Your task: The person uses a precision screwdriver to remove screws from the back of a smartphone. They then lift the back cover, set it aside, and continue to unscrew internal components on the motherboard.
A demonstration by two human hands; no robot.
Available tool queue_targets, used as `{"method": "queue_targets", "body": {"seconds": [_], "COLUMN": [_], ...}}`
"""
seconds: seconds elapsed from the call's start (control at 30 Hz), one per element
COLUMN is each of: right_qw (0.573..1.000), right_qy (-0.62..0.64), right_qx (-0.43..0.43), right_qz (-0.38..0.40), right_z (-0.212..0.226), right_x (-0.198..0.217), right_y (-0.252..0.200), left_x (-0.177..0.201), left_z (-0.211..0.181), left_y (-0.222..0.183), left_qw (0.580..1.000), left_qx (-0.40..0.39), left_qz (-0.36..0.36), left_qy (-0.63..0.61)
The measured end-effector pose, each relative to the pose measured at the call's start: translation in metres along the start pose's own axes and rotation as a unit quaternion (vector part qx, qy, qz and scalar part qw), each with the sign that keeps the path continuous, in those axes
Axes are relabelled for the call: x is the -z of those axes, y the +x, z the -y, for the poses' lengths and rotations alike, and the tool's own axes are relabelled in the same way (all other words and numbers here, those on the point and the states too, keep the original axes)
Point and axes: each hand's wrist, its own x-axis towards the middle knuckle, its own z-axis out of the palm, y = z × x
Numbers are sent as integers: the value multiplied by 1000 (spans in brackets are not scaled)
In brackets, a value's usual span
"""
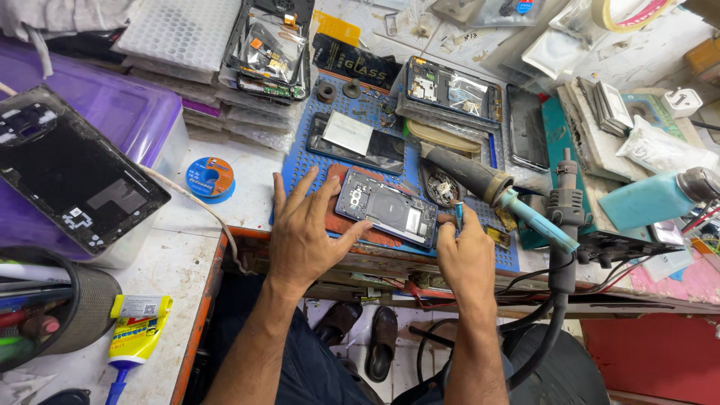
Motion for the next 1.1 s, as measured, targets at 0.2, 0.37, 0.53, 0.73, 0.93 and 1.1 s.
{"method": "queue_targets", "body": {"seconds": [0.2,0.37,0.53,0.73,0.93,1.1], "right_qw": [991,993,964,754,711,760], "right_qy": [95,115,262,649,618,440], "right_qx": [-84,-9,16,24,-176,-434], "right_qz": [41,-10,38,101,-285,-202], "right_z": [23,39,-4,-117,-256,-360], "right_x": [-3,1,8,48,102,30], "right_y": [-4,-20,-119,-242,-246,-181], "left_x": [-4,-4,-7,-4,-10,-20], "left_z": [6,5,7,6,8,6], "left_y": [-4,-1,-2,-10,-21,-83], "left_qw": [999,999,997,996,988,982], "left_qx": [-9,-27,-62,-73,-99,-91], "left_qz": [-45,-42,-46,-52,-95,-113], "left_qy": [-15,10,26,6,-72,-118]}}
